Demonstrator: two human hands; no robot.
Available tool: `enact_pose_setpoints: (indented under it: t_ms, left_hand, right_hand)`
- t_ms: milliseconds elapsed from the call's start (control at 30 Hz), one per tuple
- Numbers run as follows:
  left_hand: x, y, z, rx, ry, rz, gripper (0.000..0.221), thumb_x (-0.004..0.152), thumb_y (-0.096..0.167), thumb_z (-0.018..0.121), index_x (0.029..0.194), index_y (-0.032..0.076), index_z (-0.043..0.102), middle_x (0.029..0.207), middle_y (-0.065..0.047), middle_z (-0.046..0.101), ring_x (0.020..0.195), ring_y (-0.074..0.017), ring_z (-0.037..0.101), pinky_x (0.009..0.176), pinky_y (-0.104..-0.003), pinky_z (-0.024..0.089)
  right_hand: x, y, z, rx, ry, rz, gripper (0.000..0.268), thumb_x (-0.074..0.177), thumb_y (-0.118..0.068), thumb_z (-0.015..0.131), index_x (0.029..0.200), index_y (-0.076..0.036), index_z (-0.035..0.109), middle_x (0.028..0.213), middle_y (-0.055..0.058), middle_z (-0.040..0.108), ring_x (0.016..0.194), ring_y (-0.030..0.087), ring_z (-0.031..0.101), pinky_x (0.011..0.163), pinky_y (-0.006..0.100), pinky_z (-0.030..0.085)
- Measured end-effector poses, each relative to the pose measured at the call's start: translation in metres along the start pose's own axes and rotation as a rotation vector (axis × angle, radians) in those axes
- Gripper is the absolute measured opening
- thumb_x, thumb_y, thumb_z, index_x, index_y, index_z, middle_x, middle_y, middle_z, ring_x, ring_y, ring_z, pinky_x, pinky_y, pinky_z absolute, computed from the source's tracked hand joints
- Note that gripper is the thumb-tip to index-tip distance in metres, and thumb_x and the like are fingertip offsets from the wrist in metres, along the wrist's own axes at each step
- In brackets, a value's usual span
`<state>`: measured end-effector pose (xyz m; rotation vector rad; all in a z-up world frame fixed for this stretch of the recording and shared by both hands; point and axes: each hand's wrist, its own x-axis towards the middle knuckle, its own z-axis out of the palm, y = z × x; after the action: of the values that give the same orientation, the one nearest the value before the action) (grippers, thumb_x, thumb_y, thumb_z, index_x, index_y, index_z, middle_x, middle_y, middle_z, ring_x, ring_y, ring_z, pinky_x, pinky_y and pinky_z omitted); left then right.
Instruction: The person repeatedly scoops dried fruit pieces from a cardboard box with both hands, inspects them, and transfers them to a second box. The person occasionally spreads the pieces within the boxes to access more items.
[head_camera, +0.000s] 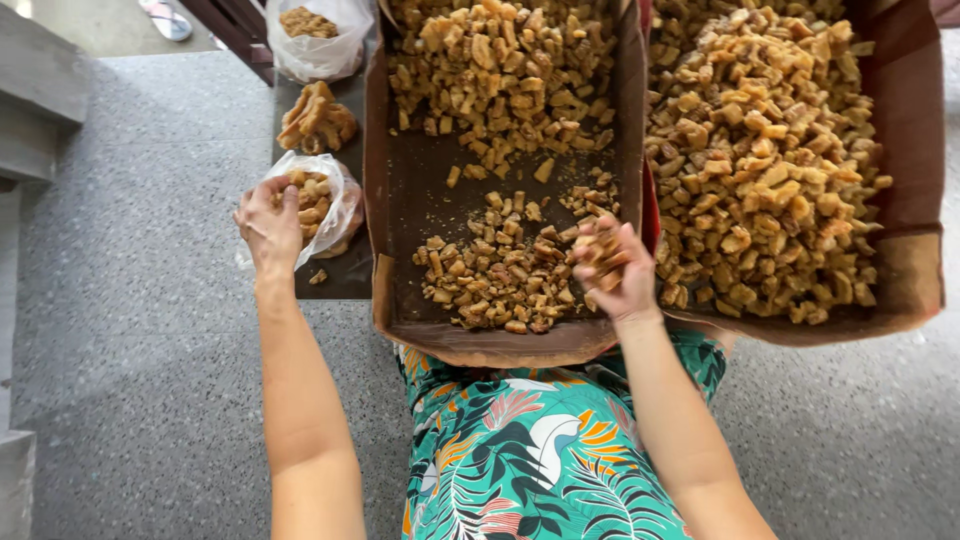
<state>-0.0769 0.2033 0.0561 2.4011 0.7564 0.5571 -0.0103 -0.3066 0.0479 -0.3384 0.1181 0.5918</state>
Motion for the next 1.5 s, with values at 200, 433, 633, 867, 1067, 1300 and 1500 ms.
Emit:
enact_pose_setpoints:
  t_ms: [200, 433, 633, 867, 1067, 1300, 1500]
  left_hand:
    - [-0.018, 0.073, 0.021, -0.201, -0.166, 0.089, 0.020, 0.102, 0.016, 0.071, 0.120, 0.008, 0.074, 0.109, -0.011, 0.069, 0.090, -0.0239, 0.061, 0.085, -0.039, 0.052]
    - [-0.014, 0.141, 0.071, -0.313, -0.367, 0.132, 0.022, 0.099, 0.016, 0.070, 0.120, 0.009, 0.075, 0.110, -0.008, 0.069, 0.088, -0.0168, 0.063, 0.076, -0.031, 0.053]
    - [0.065, 0.163, 0.117, -0.376, -0.338, 0.143, 0.025, 0.102, 0.017, 0.069, 0.125, 0.008, 0.071, 0.115, -0.009, 0.067, 0.097, -0.0193, 0.063, 0.082, -0.031, 0.055]
    - [0.207, 0.163, 0.224, -0.290, -0.342, 0.238, 0.037, 0.109, 0.031, 0.062, 0.133, 0.003, 0.063, 0.130, -0.017, 0.065, 0.118, -0.0339, 0.061, 0.099, -0.044, 0.049]
    - [0.296, 0.144, 0.307, -0.049, -0.536, 0.034, 0.079, 0.099, 0.063, 0.064, 0.152, 0.008, 0.045, 0.149, -0.027, 0.050, 0.135, -0.0399, 0.052, 0.113, -0.048, 0.043]
    - [0.273, 0.156, 0.323, 0.019, -0.772, -0.243, 0.101, 0.079, 0.087, 0.052, 0.162, 0.033, 0.032, 0.171, -0.020, 0.011, 0.151, -0.0423, 0.031, 0.123, -0.056, 0.025]
    - [0.227, 0.175, 0.278, 0.091, -0.929, -0.171, 0.101, 0.079, 0.090, 0.049, 0.166, 0.043, 0.026, 0.169, -0.026, 0.007, 0.156, -0.0527, 0.001, 0.125, -0.067, 0.011]
  right_hand:
    - [-0.028, -0.152, -0.017, -0.940, 0.386, -0.538, 0.018, 0.110, -0.021, 0.067, 0.123, -0.009, 0.064, 0.114, 0.011, 0.071, 0.090, 0.023, 0.072, 0.065, 0.034, 0.058]
    - [-0.031, -0.213, -0.082, -2.132, 0.847, -0.814, 0.026, 0.108, -0.025, 0.078, 0.126, -0.007, 0.073, 0.127, 0.018, 0.069, 0.113, 0.029, 0.066, 0.094, 0.041, 0.056]
    - [0.073, -0.194, -0.017, -1.811, 0.706, -0.690, 0.032, 0.104, -0.024, 0.070, 0.131, -0.007, 0.067, 0.143, 0.015, 0.060, 0.124, 0.025, 0.062, 0.093, 0.035, 0.058]
    - [0.283, -0.152, 0.041, -1.751, 0.157, -0.391, 0.041, 0.103, -0.025, 0.069, 0.139, -0.008, 0.059, 0.149, 0.015, 0.052, 0.132, 0.029, 0.059, 0.107, 0.040, 0.053]
    - [0.419, -0.154, -0.009, -2.109, 0.131, -0.307, 0.064, 0.103, -0.055, 0.061, 0.148, -0.010, 0.051, 0.156, 0.026, 0.042, 0.143, 0.042, 0.041, 0.117, 0.053, 0.039]
    - [0.458, -0.122, -0.038, -2.307, 0.372, 0.322, 0.100, 0.080, -0.092, 0.040, 0.162, -0.034, 0.033, 0.155, 0.031, 0.039, 0.149, 0.059, 0.020, 0.118, 0.072, 0.025]
    - [0.419, -0.108, -0.001, -2.403, 0.203, 0.356, 0.110, 0.067, -0.098, 0.043, 0.160, -0.039, 0.031, 0.162, 0.023, 0.032, 0.149, 0.050, 0.023, 0.117, 0.070, 0.028]
